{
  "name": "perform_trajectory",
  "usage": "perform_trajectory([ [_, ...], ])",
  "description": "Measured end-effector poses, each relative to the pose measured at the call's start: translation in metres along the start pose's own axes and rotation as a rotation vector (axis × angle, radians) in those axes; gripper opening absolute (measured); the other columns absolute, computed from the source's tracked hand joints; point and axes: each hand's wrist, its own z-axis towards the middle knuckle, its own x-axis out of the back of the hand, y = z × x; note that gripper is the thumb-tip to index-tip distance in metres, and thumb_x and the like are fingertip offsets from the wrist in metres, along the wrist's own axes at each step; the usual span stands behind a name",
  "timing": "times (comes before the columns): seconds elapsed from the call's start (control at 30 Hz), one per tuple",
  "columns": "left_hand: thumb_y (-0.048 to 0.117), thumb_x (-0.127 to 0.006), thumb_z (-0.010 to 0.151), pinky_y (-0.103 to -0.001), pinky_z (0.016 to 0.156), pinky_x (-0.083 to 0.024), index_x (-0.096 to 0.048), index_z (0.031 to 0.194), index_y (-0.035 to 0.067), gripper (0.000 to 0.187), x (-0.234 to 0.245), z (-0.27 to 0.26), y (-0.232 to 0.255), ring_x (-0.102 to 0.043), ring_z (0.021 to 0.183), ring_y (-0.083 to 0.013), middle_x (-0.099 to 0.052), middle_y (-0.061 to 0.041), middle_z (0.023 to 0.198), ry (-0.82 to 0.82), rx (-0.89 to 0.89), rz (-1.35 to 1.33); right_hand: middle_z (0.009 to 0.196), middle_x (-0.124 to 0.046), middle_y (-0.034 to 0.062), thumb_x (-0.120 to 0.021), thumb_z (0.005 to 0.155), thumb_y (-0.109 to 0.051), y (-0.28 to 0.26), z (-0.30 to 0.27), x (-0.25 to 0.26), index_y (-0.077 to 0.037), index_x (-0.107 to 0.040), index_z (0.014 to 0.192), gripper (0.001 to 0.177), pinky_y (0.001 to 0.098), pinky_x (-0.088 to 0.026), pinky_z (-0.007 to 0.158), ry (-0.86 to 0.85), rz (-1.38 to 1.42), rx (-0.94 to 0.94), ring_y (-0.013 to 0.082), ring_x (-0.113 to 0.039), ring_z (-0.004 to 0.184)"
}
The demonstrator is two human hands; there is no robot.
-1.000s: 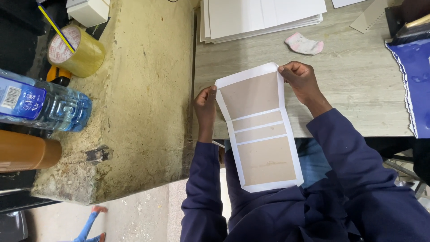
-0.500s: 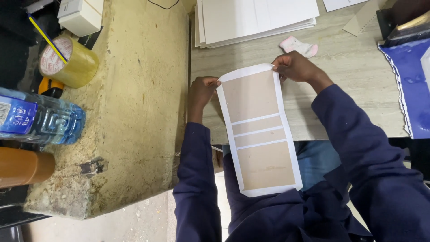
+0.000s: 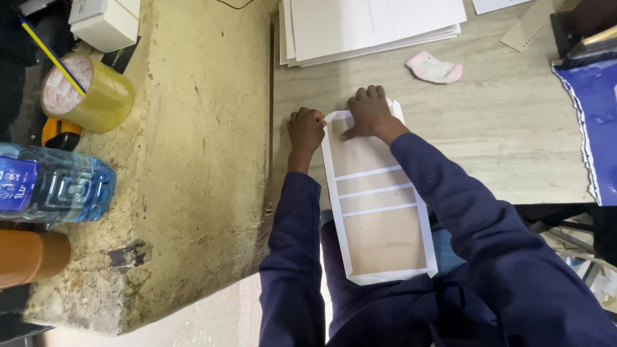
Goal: The person wipes a white sheet of paper on a table using a small pink cloth. They then pick up a larger, folded paper item with beige sections, wipe it with the cloth, and place it back down. The person continues to wipe the white sheet of paper with the cloth.
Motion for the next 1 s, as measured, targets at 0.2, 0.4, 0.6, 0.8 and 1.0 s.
perform_trajectory([
  [0.2,0.028,-0.08,0.094,-0.052,0.101,-0.047,-0.072,0.115,0.012,0.027,-0.022,-0.018,-0.005,-0.059,0.116,-0.0341,-0.063,-0.009,0.112,0.109,-0.177,0.053,0.125,-0.068,0.0172,-0.091,0.074,-0.062,-0.042,0.014,-0.035,-0.008,-0.073,0.125,0.076,0.0533,-0.035,0.114,0.073,0.001,0.059,0.0393,-0.059,0.125],
  [0.4,0.014,-0.064,0.1,-0.041,0.086,-0.05,-0.077,0.112,0.011,0.019,-0.039,-0.083,0.021,-0.067,0.095,-0.0248,-0.07,-0.007,0.109,0.568,-0.394,0.45,0.118,-0.072,0.014,-0.071,0.1,-0.043,-0.049,-0.01,-0.056,-0.012,-0.077,0.118,0.037,0.0512,-0.036,0.112,0.161,-0.109,0.024,0.0347,-0.068,0.115],
  [0.6,0.02,-0.055,0.106,-0.048,0.106,-0.042,-0.065,0.13,0.01,0.028,-0.054,-0.075,0.005,-0.061,0.115,-0.0314,-0.064,-0.011,0.129,0.503,-0.321,0.351,0.124,-0.073,0.0239,-0.064,0.105,-0.019,-0.062,-0.045,-0.069,-0.001,-0.075,0.127,0.031,0.0504,-0.042,0.111,0.348,-0.192,0.113,0.0388,-0.073,0.115],
  [0.8,0.017,-0.064,0.104,-0.051,0.117,-0.043,-0.061,0.145,0.006,0.043,-0.033,-0.067,0.028,-0.057,0.14,-0.0381,-0.057,-0.018,0.156,0.47,-0.421,0.19,0.134,-0.076,0.0203,-0.069,0.101,-0.015,-0.046,-0.053,-0.066,-0.005,-0.077,0.129,0.031,0.0484,-0.045,0.115,0.358,-0.092,0.144,0.0354,-0.074,0.123],
  [1.0,0.015,-0.07,0.094,-0.041,0.114,-0.051,-0.074,0.134,0.01,0.04,-0.052,-0.062,0.021,-0.068,0.135,-0.0285,-0.073,-0.011,0.141,0.448,-0.41,0.206,0.133,-0.077,0.013,-0.072,0.101,-0.033,-0.021,-0.059,-0.011,-0.012,-0.073,0.137,0.041,0.0514,-0.035,0.125,0.208,0.054,0.16,0.0305,-0.069,0.13],
])
